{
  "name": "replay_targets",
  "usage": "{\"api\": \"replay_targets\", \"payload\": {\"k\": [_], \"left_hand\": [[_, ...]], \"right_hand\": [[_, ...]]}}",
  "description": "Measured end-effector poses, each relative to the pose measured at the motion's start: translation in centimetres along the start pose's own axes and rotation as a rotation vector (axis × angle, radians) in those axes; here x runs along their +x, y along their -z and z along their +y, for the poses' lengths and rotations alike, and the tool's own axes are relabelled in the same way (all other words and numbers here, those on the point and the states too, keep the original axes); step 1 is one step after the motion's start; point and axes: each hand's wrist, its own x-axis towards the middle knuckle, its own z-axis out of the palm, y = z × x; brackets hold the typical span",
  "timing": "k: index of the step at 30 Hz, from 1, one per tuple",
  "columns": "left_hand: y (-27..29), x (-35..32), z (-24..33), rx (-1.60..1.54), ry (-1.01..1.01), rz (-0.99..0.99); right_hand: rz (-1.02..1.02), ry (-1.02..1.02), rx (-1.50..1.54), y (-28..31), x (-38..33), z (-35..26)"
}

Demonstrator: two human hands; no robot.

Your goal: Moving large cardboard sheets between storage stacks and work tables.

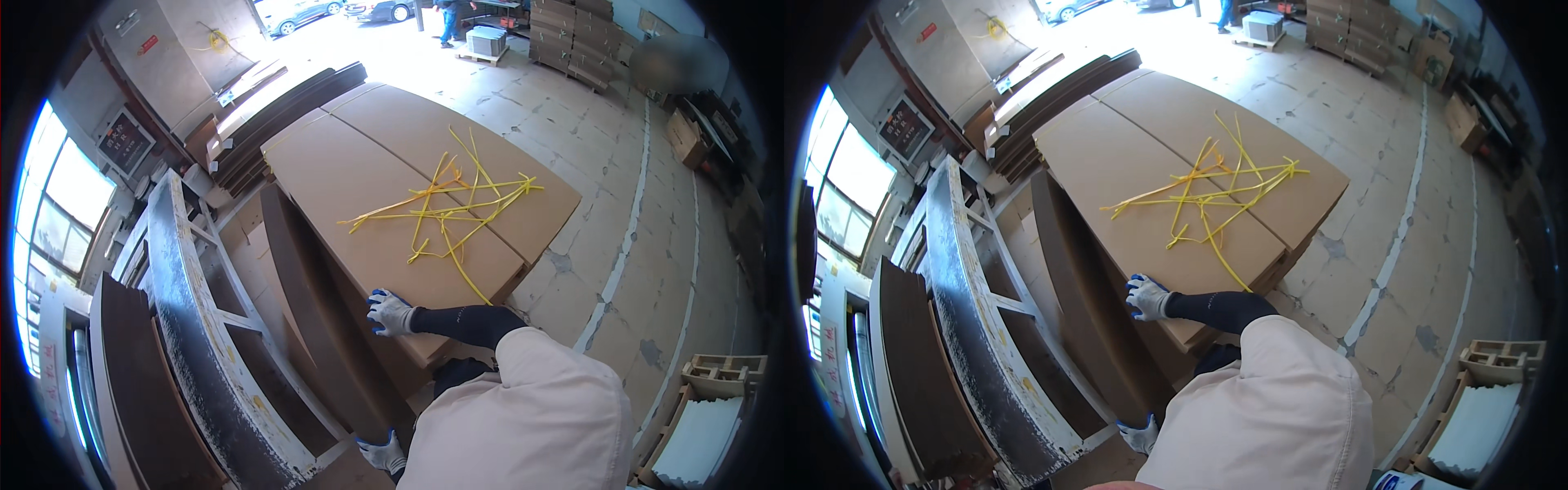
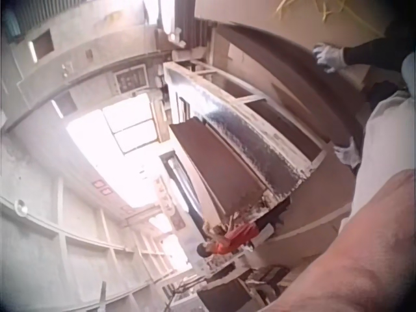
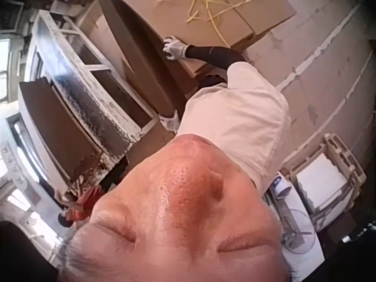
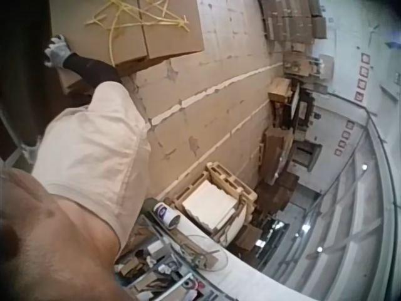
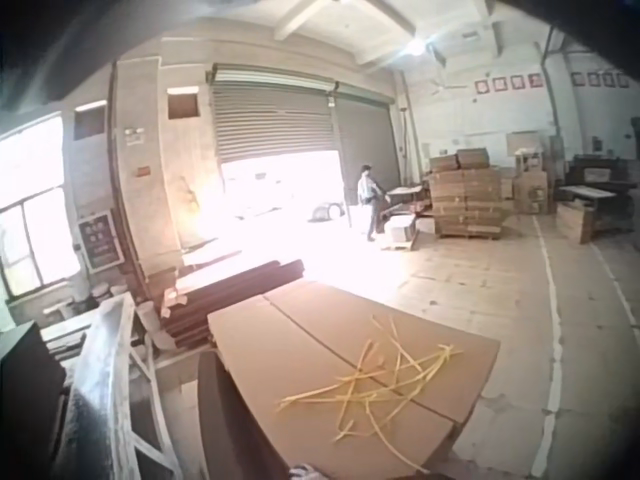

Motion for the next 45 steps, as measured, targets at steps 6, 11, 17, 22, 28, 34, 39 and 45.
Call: {"api": "replay_targets", "payload": {"k": [6, 11, 17, 22, 28, 34, 39, 45], "left_hand": [[-0.5, -1.2, 1.3, 0.024, -0.008, 0.013], [0.5, -0.9, 1.5, 0.000, 0.019, -0.007], [0.3, -0.5, 0.8, 0.010, 0.038, -0.025], [0.0, -0.5, 1.0, 0.012, 0.027, -0.039], [-0.3, -1.3, 1.5, 0.008, 0.024, -0.036], [-0.2, -0.6, 1.1, -0.005, 0.014, -0.015], [-0.1, -1.3, 1.4, 0.008, 0.009, 0.022], [0.7, -1.0, 2.1, -0.004, 0.030, -0.041]], "right_hand": [[-0.010, 0.007, -0.005, 0.3, -0.2, 0.1], [-0.017, 0.004, -0.002, 0.3, -0.2, 0.3], [-0.020, 0.015, 0.003, 0.5, -0.1, -0.2], [0.040, 0.010, 0.009, -0.1, -0.5, 0.4], [-0.002, 0.002, 0.013, 0.3, -0.3, 0.0], [-0.039, -0.018, 0.025, 0.8, -0.5, 0.1], [-0.031, -0.007, 0.012, 0.5, -0.1, -0.3], [-0.026, -0.009, 0.012, 0.5, -0.2, 0.0]]}}
